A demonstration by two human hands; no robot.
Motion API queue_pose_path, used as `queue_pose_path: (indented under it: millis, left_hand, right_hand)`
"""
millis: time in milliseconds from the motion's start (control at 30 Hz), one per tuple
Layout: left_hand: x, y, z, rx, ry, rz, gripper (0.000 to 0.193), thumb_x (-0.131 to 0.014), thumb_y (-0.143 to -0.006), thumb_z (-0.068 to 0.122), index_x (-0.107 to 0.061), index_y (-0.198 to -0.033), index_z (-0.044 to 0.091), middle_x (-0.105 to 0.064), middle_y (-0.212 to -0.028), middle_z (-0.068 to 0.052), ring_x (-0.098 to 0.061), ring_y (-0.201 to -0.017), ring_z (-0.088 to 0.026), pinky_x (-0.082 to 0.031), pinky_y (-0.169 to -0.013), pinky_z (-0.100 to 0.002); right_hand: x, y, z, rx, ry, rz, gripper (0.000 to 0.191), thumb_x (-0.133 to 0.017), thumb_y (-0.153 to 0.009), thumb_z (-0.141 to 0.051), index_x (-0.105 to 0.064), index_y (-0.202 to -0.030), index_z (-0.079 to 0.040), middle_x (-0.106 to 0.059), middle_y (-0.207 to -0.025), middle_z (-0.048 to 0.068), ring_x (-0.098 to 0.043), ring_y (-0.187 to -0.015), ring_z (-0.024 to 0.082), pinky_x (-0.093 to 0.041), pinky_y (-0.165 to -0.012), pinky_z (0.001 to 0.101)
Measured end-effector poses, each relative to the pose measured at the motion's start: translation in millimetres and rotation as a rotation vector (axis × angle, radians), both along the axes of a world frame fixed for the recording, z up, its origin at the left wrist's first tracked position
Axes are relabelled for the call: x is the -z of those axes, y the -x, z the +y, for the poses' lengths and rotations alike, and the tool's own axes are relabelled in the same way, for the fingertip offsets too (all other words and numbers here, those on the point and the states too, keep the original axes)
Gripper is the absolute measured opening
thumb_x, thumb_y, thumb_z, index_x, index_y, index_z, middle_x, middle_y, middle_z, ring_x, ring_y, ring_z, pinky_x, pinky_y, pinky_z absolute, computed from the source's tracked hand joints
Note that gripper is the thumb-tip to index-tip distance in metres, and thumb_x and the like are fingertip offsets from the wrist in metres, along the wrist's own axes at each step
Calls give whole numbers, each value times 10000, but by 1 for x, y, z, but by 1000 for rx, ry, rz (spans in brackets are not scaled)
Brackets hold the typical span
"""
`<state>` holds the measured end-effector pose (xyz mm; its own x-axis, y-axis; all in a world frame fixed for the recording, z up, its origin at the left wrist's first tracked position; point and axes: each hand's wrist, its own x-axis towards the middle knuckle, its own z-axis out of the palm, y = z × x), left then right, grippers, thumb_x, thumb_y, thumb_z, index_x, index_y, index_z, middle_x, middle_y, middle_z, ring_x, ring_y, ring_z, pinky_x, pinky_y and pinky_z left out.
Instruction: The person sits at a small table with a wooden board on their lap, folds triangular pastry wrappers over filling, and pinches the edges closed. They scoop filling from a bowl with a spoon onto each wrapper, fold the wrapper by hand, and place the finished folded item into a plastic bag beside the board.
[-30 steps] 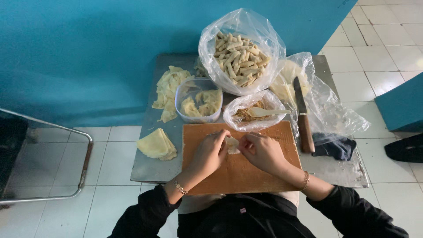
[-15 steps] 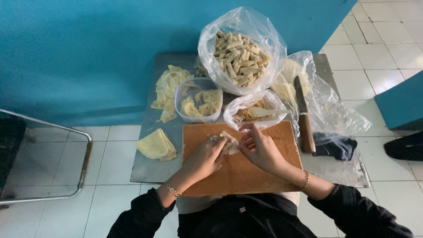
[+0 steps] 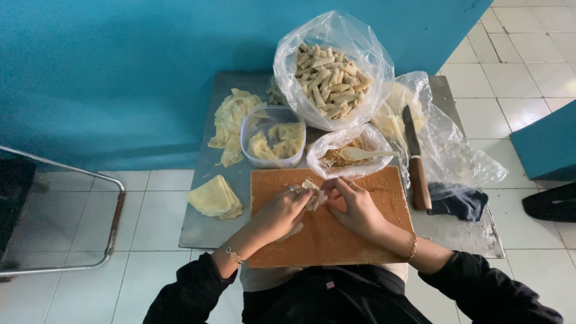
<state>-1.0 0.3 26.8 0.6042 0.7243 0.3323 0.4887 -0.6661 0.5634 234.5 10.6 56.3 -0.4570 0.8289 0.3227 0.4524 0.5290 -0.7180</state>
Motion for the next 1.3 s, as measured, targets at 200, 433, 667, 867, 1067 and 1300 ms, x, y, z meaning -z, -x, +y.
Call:
queue_pose_path:
  millis: [200,433,667,867,1067,1300]
  left_hand:
    - [0,0,1,18,-105,91,534,-667,-824,-2,-512,-1335,-19,-641,-1236,-221,-642,-1133,-400,-538,-937,-440]
    - [10,3,4,38,-207,102,575,-647,-815,-26,-493,-1369,-40,-643,-1245,-217,-649,-1129,-393,-547,-942,-439]
    - [15,3,7,4,-154,55,520,-603,-870,-35,-482,-1376,-28,-665,-1147,-218,-675,-1037,-407,-555,-864,-467]
    - [6,0,8,-103,-51,65,479,-644,-895,3,-538,-1362,1,-667,-1081,-197,-681,-959,-401,-553,-795,-468]
    - [-7,-4,8,-143,106,-155,239,-697,-854,-20,-679,-1090,17,-584,-1225,-127,-717,-963,-297,-582,-815,-389]
    - [-8,-7,9,-62,83,-181,205,-712,-887,13,-715,-1092,3,-585,-1188,-130,-688,-998,-297,-564,-865,-388]
  right_hand:
    - [-4,5,-1,143,-54,-141,79,-727,-878,-85,-715,-955,-74,-728,-927,73,-754,-742,229,-606,-660,321]
    - [0,4,2,-4,-127,-79,170,-726,-901,-104,-694,-1066,-79,-759,-1023,96,-757,-856,299,-614,-742,357]
    - [-3,0,0,-91,-84,-150,503,-786,-844,-185,-564,-1285,-88,-753,-1157,121,-732,-1013,334,-597,-818,393]
    - [-3,9,5,-63,-17,-176,601,-824,-801,-214,-523,-1310,-105,-764,-1101,55,-725,-1033,296,-578,-860,401]
    - [0,9,8,-90,-213,-219,499,-772,-812,-155,-565,-1262,-97,-768,-1050,32,-727,-1027,252,-516,-898,396]
    - [6,6,7,-113,-372,-281,359,-756,-868,-153,-625,-1192,-70,-747,-996,75,-730,-941,278,-546,-883,398]
